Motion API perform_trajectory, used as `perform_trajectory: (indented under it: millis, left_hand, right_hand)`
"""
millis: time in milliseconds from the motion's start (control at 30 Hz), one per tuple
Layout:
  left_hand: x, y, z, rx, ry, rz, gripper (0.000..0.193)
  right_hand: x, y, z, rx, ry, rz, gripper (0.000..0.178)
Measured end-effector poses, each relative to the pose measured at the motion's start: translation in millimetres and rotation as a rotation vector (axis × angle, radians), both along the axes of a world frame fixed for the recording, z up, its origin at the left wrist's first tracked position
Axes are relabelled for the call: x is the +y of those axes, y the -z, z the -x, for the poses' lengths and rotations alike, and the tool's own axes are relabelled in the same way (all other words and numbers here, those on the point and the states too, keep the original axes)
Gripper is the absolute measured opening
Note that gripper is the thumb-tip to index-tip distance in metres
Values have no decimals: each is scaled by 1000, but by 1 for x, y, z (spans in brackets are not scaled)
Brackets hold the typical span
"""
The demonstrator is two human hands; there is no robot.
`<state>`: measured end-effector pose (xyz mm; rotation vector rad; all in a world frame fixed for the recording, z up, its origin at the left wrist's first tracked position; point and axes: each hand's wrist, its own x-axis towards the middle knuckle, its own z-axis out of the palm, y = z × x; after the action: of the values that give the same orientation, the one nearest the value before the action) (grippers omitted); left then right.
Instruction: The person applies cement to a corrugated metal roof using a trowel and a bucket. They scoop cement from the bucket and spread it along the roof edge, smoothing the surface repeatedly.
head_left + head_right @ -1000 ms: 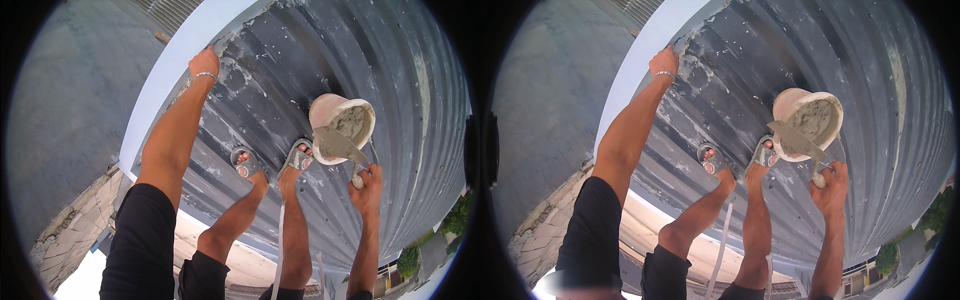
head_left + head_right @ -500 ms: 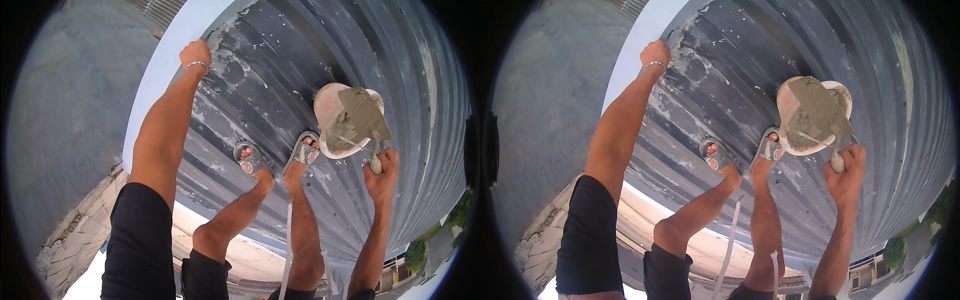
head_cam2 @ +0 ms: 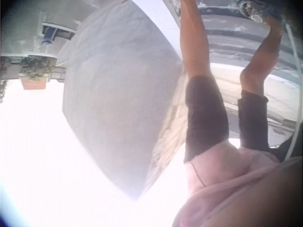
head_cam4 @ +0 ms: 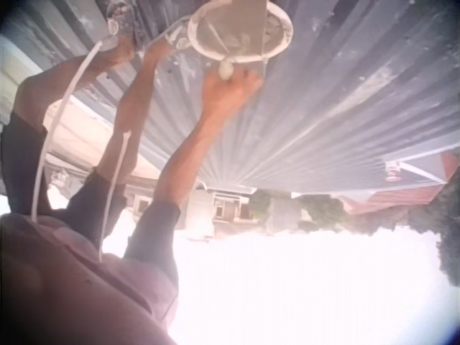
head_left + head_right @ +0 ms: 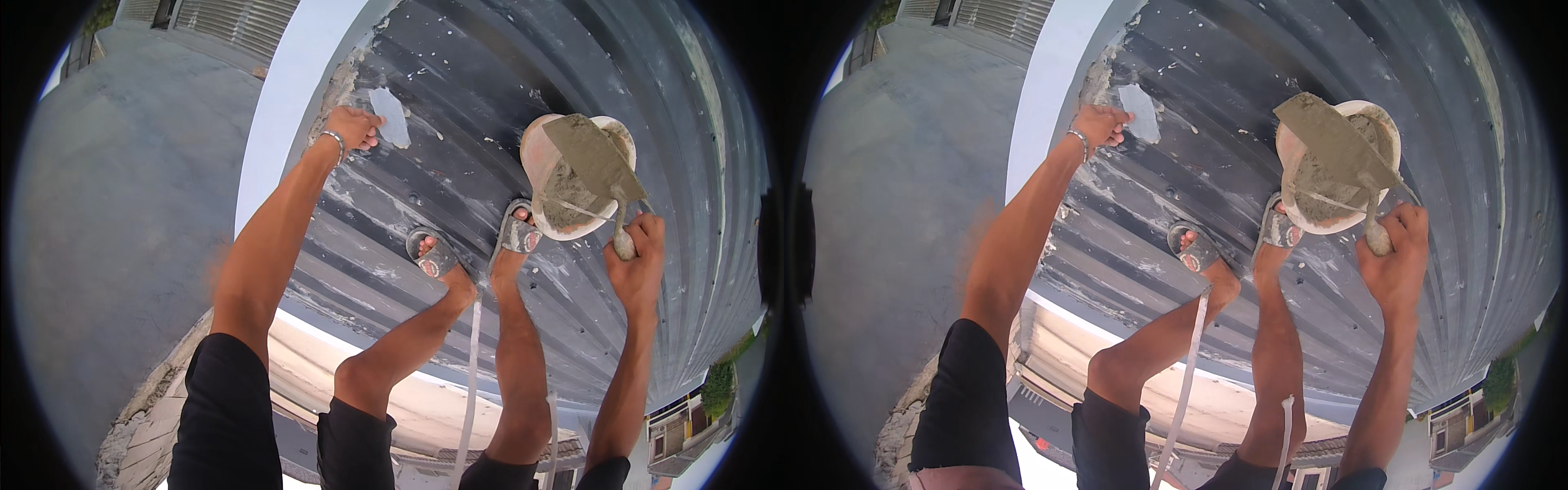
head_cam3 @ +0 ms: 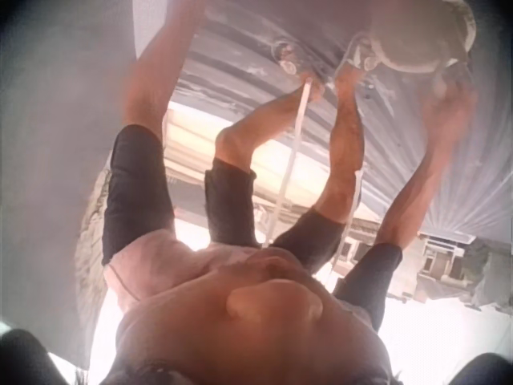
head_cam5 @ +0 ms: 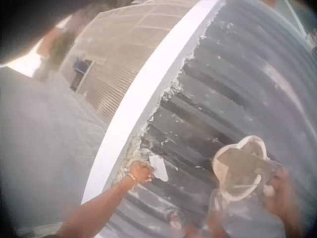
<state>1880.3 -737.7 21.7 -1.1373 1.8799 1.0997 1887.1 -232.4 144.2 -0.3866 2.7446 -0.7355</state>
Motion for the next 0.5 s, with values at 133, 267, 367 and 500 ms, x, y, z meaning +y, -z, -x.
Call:
perform_trajectory:
  millis: [133,267,367,500]
  left_hand:
    - [77,5,-71,113,742,240,21]
    - [122,16,-113,140,864,310,21]
    - [136,18,-121,188,797,196,21]
    - [119,22,-120,80,651,243,18]
  right_hand:
    - [-9,-8,0,5,46,20,18]
    - [-12,-7,-2,-20,77,41,17]
    - [-9,-5,-4,1,84,52,17]
    - [-2,-3,-8,-32,115,58,17]
